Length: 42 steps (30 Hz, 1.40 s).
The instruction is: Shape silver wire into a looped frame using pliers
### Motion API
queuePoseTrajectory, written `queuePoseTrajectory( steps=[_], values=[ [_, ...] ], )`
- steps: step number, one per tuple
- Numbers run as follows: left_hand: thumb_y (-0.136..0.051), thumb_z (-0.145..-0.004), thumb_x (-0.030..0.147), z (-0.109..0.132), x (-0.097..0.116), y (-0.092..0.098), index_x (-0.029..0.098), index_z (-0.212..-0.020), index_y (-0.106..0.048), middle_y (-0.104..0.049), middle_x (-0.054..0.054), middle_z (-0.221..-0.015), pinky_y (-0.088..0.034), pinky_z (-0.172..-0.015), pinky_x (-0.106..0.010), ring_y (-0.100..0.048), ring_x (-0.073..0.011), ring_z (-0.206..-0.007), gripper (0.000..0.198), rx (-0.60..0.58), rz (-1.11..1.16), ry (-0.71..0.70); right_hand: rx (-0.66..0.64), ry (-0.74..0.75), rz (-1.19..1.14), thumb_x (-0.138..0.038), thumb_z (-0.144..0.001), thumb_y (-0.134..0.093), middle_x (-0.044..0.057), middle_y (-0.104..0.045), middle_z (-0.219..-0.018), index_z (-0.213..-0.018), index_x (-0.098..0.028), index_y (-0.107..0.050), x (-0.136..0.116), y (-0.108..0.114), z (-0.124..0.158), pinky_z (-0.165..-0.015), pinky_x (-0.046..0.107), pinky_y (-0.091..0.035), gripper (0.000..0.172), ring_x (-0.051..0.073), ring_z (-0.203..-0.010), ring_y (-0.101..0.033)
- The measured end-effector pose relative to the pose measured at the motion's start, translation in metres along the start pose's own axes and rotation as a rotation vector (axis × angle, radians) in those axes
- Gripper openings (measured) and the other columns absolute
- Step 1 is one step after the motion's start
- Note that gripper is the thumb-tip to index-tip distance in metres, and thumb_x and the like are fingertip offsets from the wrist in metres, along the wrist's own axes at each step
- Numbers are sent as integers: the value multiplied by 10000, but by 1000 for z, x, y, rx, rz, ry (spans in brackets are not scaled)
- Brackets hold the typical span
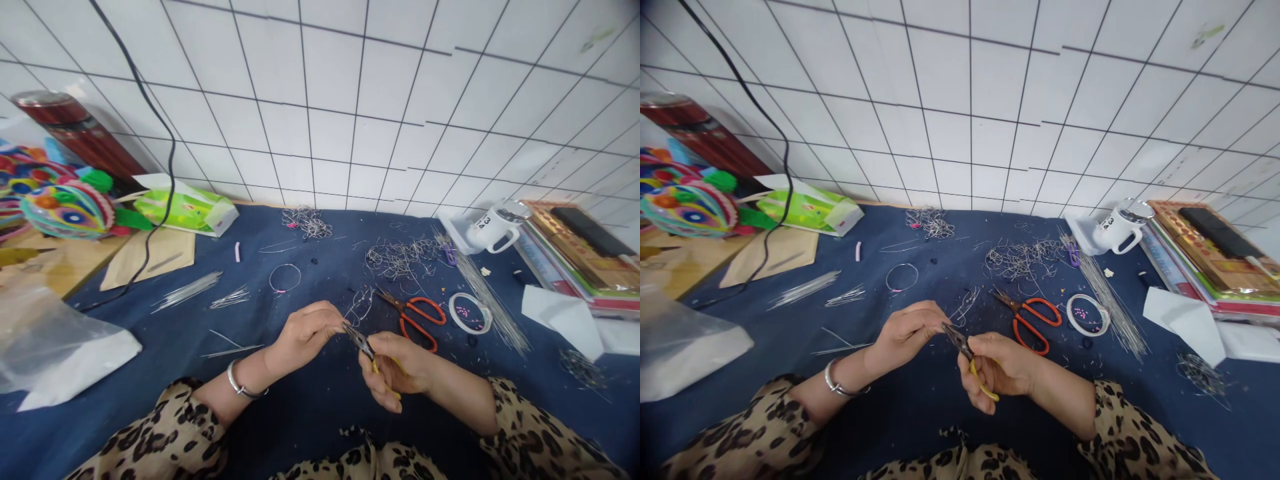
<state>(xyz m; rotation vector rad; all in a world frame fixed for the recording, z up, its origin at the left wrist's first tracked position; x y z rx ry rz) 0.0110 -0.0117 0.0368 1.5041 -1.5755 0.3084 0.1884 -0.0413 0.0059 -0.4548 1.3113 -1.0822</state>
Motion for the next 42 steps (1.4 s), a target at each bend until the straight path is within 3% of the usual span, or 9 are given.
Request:
queuePoseTrajectory(
  steps=[4,7,13,17,21,26,30,36,42],
  values=[
    [-534,-800,88,1,-1,1,163,-896,-621,-628,-50,-791,-499,-666,-263,-587,-131,-747,150,74,-20,47,70,64,106,-511,-844,-375,26,-587,-624,-832,-124,-498,-4,-9,-2,-414,248,-456,407,167,-493,-611],
    [-556,-794,118,-1,-3,6,170,-889,-645,-611,-41,-763,-484,-634,-251,-574,-122,-701,139,168,-37,164,262,148,388,-484,-872,-334,36,-582,-694,-873,-128,-494,-17,-14,4,-502,261,-471,390,152,-570,-613],
    [-532,-825,218,-2,-11,10,152,-861,-642,-586,-41,-802,-463,-592,-233,-533,-90,-608,133,216,115,422,633,102,1700,-397,-834,-464,55,-592,-784,-867,-165,-583,-47,-27,28,-668,285,-404,263,159,-725,-542],
    [-538,-821,248,-2,-11,9,156,-865,-647,-581,-24,-770,-451,-623,-235,-529,-93,-626,149,222,151,480,665,105,2079,-417,-789,-529,89,-587,-853,-880,-168,-607,-47,-34,30,-798,374,-373,277,227,-888,-505],
    [-551,-811,275,-2,-9,6,159,-864,-650,-580,-11,-728,-436,-611,-226,-518,-90,-611,161,195,190,549,641,313,2067,-337,-850,-466,68,-606,-845,-877,-189,-613,-52,-37,30,-816,364,-391,211,199,-886,-520],
    [-553,-805,304,-2,-3,3,155,-855,-652,-573,-8,-676,-429,-602,-228,-508,-103,-612,186,173,266,588,907,666,1855,-244,-887,-387,72,-615,-951,-993,-205,-593,-78,-35,34,-821,323,-443,235,173,-914,-553],
    [-540,-815,298,-3,2,2,159,-865,-649,-574,-13,-704,-424,-622,-234,-509,-107,-633,184,157,305,594,880,673,1804,-264,-884,-398,64,-603,-1033,-1076,-223,-577,-88,-32,20,-855,327,-449,266,172,-968,-548],
    [-551,-807,292,-2,1,3,160,-873,-648,-575,-10,-710,-430,-624,-234,-515,-108,-640,176,152,327,608,754,717,1679,-279,-888,-408,38,-640,-937,-978,-231,-630,-89,-30,-1,-808,284,-462,244,139,-885,-584],
    [-591,-775,286,1,-4,2,160,-874,-654,-626,-20,-720,-463,-593,-235,-539,-107,-603,172,197,282,631,759,774,1612,-283,-873,-442,26,-649,-877,-969,-233,-641,-86,-29,-6,-739,249,-465,227,121,-800,-596]
  ],
)
Point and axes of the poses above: each hand's wrist, its own z-axis away from the middle knuckle, its own y-axis out of the back of the hand, x = y × z, the point moved 3 cm from there along -z, towards the middle knuckle
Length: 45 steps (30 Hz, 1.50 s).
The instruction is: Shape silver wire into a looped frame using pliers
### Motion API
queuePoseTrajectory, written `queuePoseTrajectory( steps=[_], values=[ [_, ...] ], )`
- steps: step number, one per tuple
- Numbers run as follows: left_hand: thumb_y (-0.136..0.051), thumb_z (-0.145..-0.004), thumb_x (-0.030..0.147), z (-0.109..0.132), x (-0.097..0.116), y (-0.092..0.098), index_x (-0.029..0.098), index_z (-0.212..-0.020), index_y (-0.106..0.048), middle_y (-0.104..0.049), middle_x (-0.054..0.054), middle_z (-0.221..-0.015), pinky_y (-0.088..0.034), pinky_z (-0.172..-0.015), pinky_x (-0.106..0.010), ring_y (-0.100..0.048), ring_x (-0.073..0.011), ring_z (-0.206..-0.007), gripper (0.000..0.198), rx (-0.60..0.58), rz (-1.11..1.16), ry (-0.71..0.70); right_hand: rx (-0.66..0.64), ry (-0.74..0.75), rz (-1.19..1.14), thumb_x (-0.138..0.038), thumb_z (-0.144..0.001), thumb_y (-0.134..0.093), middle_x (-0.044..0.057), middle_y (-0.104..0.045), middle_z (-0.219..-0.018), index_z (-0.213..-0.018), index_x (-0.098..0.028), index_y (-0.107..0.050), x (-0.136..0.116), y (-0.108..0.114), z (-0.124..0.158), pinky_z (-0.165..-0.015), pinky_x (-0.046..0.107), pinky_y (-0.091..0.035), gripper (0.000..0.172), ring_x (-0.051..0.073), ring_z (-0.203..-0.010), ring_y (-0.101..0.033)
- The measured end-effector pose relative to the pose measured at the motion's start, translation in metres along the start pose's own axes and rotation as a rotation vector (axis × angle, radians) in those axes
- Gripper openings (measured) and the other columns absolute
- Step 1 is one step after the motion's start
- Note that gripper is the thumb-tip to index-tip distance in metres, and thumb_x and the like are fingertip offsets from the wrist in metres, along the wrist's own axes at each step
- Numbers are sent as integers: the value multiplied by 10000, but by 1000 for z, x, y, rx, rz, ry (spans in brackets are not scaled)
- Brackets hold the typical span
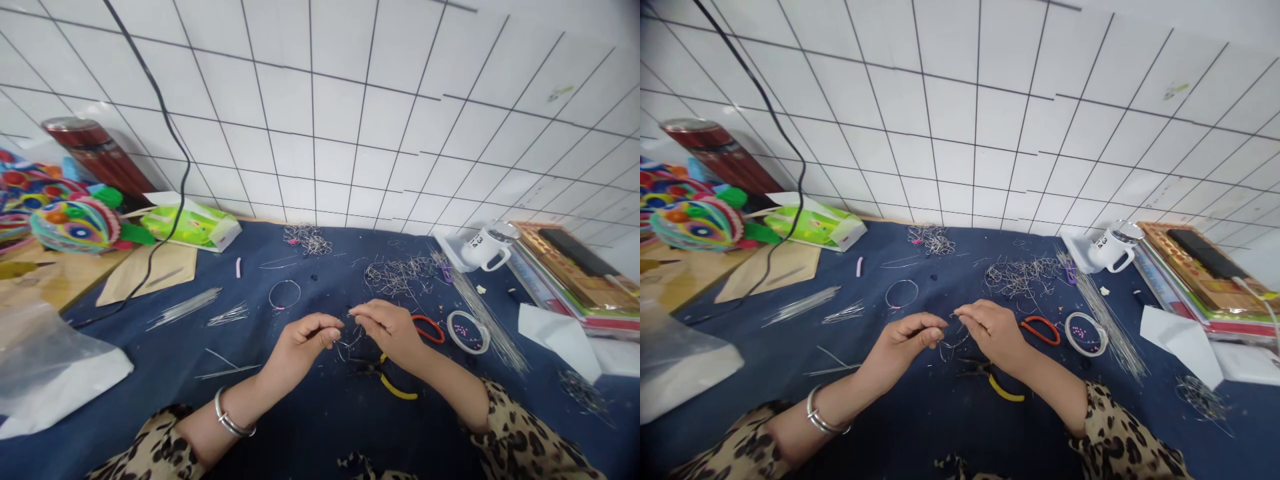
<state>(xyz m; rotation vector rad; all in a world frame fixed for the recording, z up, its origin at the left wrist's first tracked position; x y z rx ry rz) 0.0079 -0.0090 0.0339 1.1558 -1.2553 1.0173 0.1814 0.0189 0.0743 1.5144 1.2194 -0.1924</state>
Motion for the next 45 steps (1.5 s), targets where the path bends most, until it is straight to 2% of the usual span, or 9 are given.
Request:
queuePoseTrajectory(
  steps=[6,11,14,26,30,38,45],
  values=[
    [-605,-763,290,-2,-2,0,165,-863,-665,-634,-11,-684,-481,-573,-229,-562,-106,-577,171,9,-79,-3,8,-34,38,-268,-866,-456,19,-652,-849,-993,-236,-628,3,0,4,-724,237,-458,216,119,-766,-594],
    [-542,-815,274,-4,-3,-2,178,-891,-673,-622,-34,-765,-479,-611,-242,-557,-107,-622,180,-52,-180,-128,-45,64,138,-254,-881,-423,42,-661,-903,-1007,-202,-619,3,-5,7,-772,260,-451,238,135,-818,-595],
    [-537,-819,255,-3,-3,-3,177,-895,-667,-611,-26,-747,-478,-594,-235,-554,-100,-599,170,-45,-198,-165,-67,87,177,-244,-885,-413,49,-662,-917,-1015,-186,-610,4,-8,8,-769,271,-452,243,143,-824,-594],
    [-531,-818,254,-1,-7,-5,174,-861,-653,-561,0,-670,-445,-581,-223,-533,-97,-579,153,-35,-253,-114,-60,160,201,-210,-883,-405,49,-666,-898,-985,-170,-610,2,-14,11,-763,264,-447,233,143,-811,-591],
    [-524,-818,235,-1,-5,-4,183,-842,-653,-562,-2,-661,-429,-586,-228,-530,-109,-606,141,-26,-338,-141,-83,74,134,-208,-868,-435,23,-664,-848,-927,-191,-625,0,-15,9,-741,238,-434,200,127,-780,-590],
    [-520,-796,144,5,10,-6,161,-830,-635,-565,-12,-651,-398,-593,-235,-506,-111,-615,121,42,-561,-384,-151,-121,-50,-170,-820,-492,-12,-646,-758,-835,-187,-638,-3,-14,7,-676,196,-402,148,98,-714,-576],
    [-506,-787,121,8,10,-6,149,-836,-635,-546,-23,-643,-395,-593,-248,-489,-120,-610,141,51,-676,-485,-195,-223,-164,-192,-811,-500,-18,-621,-674,-762,-171,-630,-7,-12,9,-612,183,-389,141,88,-640,-558]
  ],
)
Point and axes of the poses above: each hand's wrist, its own z-axis away from the middle knuckle, its own y-axis out of the back of the hand, x = y × z, the point moved 3 cm from there along -z, towards the middle knuckle
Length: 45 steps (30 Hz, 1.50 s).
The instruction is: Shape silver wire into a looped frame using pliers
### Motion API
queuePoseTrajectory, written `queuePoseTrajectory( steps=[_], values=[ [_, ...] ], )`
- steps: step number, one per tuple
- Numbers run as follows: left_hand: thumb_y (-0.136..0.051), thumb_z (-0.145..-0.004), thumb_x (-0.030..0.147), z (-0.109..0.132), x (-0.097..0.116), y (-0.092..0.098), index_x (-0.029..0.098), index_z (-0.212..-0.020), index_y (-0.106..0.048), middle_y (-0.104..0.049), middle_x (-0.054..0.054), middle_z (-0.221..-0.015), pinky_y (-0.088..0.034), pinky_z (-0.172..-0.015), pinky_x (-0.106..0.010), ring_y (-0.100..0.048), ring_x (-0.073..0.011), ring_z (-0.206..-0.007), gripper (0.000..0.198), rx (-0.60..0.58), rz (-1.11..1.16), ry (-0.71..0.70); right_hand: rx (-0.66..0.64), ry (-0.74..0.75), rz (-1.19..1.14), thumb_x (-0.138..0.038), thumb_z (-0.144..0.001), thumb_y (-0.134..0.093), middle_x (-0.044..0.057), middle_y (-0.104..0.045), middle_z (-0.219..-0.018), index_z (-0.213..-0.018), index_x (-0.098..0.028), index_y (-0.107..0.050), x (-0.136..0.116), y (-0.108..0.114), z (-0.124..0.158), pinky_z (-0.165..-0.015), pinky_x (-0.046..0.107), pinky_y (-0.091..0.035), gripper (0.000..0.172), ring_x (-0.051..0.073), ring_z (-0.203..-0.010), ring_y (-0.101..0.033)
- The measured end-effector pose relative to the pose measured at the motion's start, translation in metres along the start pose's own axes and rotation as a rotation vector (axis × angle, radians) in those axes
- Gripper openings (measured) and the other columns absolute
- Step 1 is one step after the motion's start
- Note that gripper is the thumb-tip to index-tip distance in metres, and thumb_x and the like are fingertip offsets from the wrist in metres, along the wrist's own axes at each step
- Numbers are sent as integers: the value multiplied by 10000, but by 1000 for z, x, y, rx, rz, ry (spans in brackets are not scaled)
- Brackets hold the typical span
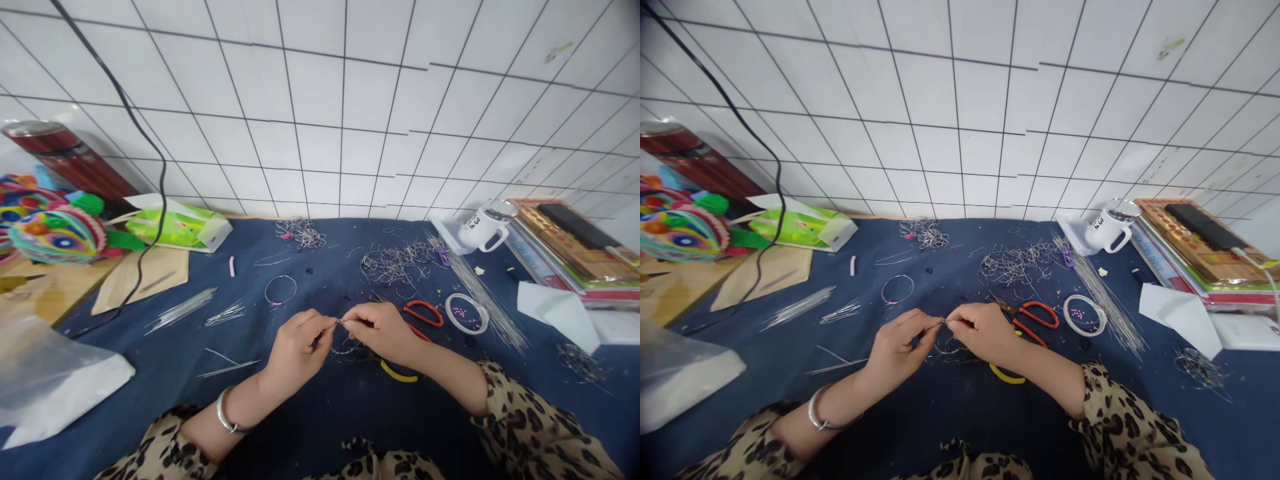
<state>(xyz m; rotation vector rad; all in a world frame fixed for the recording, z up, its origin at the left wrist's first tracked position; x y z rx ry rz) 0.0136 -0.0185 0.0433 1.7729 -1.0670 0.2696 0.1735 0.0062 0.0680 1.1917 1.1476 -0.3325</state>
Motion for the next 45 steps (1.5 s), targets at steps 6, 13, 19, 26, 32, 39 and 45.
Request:
queuePoseTrajectory(
  steps=[6,13,19,26,32,39,45],
  values=[
    [-501,-786,109,1,-1,-1,145,-852,-638,-551,-27,-650,-400,-608,-261,-494,-124,-620,156,-13,-66,-49,-55,-128,-95,-199,-796,-504,-24,-622,-647,-760,-172,-627,0,1,1,-553,166,-388,131,68,-557,-530],
    [-506,-790,117,5,-1,-4,149,-824,-638,-540,-23,-635,-390,-611,-281,-481,-129,-612,141,4,-190,-118,-113,-228,-170,-259,-802,-497,-13,-617,-648,-769,-169,-612,6,-4,1,-465,156,-388,150,62,-485,-505],
    [-518,-789,119,5,1,-3,143,-790,-635,-546,-33,-642,-397,-631,-296,-492,-141,-634,120,-6,-258,-159,-140,-249,-244,-282,-805,-493,-5,-613,-657,-777,-164,-603,10,-8,1,-442,157,-397,164,61,-467,-495],
    [-504,-792,125,2,1,-1,161,-806,-638,-548,-27,-648,-388,-626,-284,-486,-132,-629,139,-14,-160,-125,-175,-290,-314,-268,-792,-500,9,-613,-662,-774,-144,-597,7,-2,3,-435,156,-374,159,52,-457,-475],
    [-498,-821,213,-8,-4,-4,167,-795,-616,-581,-22,-727,-412,-658,-259,-522,-126,-688,129,-226,368,229,-187,-320,-338,-310,-787,-520,9,-607,-654,-818,-137,-612,10,5,3,-437,160,-376,198,54,-459,-483],
    [-534,-819,294,-4,-11,-15,135,-756,-593,-612,-26,-707,-408,-690,-260,-533,-124,-694,182,-327,861,546,-179,-320,-302,-326,-787,-528,5,-600,-638,-836,-143,-626,13,11,1,-450,166,-391,214,57,-473,-491],
    [-584,-786,291,-2,-17,-17,137,-858,-612,-608,-16,-663,-396,-661,-258,-531,-113,-640,172,-361,971,646,-188,-285,-241,-325,-800,-515,-2,-605,-649,-844,-153,-627,15,11,1,-464,173,-401,210,62,-484,-500]
  ],
)
Point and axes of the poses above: each hand's wrist, its own z-axis away from the middle knuckle, its own y-axis out of the back of the hand, x = y × z, the point moved 3 cm from there along -z, towards the middle knuckle
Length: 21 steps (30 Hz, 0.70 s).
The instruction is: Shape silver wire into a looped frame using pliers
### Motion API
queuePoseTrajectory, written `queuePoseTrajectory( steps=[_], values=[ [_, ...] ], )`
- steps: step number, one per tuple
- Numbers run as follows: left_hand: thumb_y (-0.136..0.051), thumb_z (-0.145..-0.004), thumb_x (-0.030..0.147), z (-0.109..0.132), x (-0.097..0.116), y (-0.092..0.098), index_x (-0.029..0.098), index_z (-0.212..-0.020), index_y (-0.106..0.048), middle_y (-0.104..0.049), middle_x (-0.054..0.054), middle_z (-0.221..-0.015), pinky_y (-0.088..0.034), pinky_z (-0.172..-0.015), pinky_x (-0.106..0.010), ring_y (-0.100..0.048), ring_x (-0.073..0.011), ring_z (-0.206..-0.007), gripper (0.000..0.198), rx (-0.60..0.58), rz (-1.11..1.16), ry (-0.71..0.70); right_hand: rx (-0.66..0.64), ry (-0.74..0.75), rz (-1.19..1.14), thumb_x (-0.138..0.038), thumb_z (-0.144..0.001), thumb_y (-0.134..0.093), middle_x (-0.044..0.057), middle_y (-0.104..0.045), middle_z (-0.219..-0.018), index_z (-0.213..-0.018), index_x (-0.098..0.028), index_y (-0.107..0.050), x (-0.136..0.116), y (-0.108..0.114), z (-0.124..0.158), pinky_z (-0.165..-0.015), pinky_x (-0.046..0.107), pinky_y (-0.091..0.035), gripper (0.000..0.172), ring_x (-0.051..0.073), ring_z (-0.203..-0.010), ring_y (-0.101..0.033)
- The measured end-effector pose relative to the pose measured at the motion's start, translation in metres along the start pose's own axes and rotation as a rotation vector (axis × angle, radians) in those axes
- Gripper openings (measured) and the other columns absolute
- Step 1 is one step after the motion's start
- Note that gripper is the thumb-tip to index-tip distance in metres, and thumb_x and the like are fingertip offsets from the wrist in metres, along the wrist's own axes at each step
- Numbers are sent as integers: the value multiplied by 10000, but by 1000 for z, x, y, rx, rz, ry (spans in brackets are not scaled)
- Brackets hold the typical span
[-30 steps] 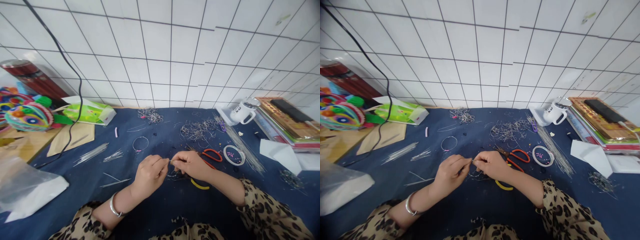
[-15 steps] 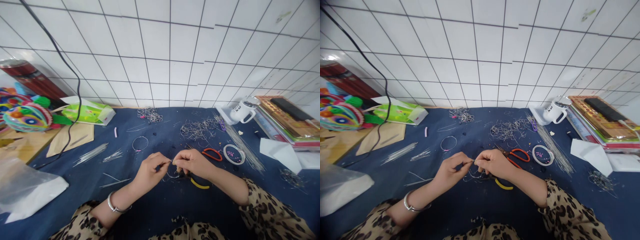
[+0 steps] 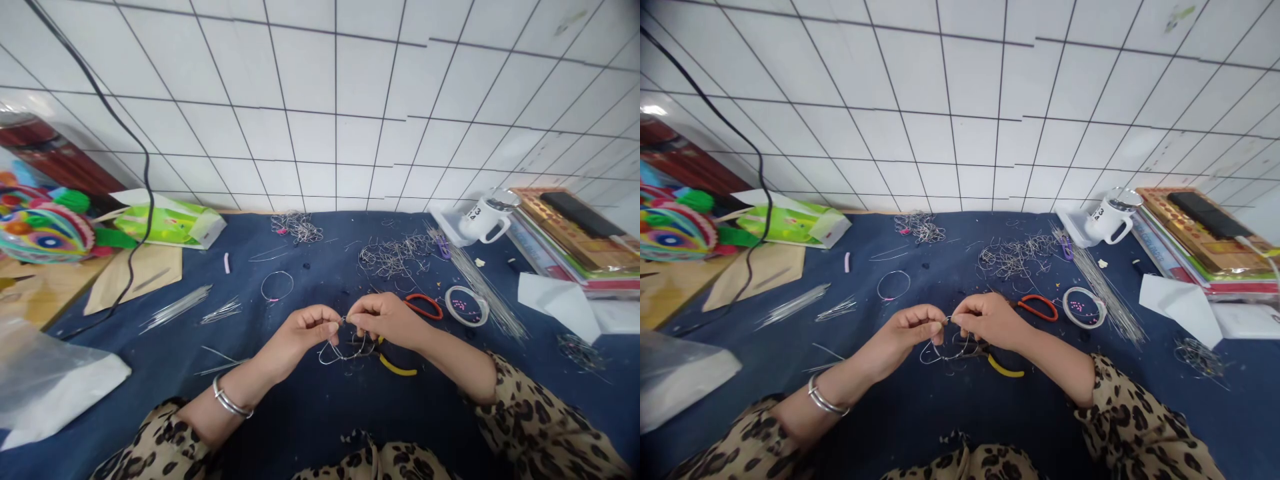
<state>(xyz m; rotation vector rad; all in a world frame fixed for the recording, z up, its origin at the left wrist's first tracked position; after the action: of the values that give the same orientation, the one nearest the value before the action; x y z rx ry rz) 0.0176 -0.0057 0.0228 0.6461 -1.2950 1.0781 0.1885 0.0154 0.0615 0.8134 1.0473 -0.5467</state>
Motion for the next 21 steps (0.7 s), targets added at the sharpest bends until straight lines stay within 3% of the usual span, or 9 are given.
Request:
queuePoseTrajectory(
  steps=[4,9,12,21],
  values=[
    [-604,-765,286,-1,-1,2,144,-975,-615,-611,-19,-659,-412,-675,-283,-546,-126,-632,254,-12,56,58,25,111,172,-282,-840,-466,0,-621,-681,-868,-170,-624,1,-2,-1,-515,181,-404,196,77,-546,-532],
    [-600,-765,283,0,2,3,139,-864,-648,-629,-27,-657,-416,-740,-309,-562,-138,-671,181,-8,-8,20,156,512,703,-203,-874,-404,35,-620,-761,-913,-175,-613,3,-6,0,-693,248,-404,215,129,-733,-552],
    [-598,-763,292,1,2,2,147,-859,-647,-628,-26,-666,-419,-733,-312,-559,-139,-666,181,-5,-19,18,187,646,910,-166,-876,-371,52,-605,-757,-964,-167,-589,6,-10,2,-703,265,-401,235,143,-743,-543],
    [-598,-759,260,2,2,-1,154,-836,-650,-591,-31,-664,-429,-649,-267,-545,-124,-633,141,-41,213,110,209,732,885,-183,-887,-369,53,-623,-839,-1007,-169,-563,8,-9,1,-728,266,-420,229,136,-780,-548]
  ],
)
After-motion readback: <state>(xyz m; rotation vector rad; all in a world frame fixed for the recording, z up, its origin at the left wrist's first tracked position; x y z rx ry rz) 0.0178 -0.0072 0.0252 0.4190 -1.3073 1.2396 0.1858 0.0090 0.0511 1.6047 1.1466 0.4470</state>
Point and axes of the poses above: each hand's wrist, its own z-axis away from the middle knuckle, its own y-axis out of the back of the hand, x = y × z, the point moved 3 cm from there along -z, towards the middle knuckle
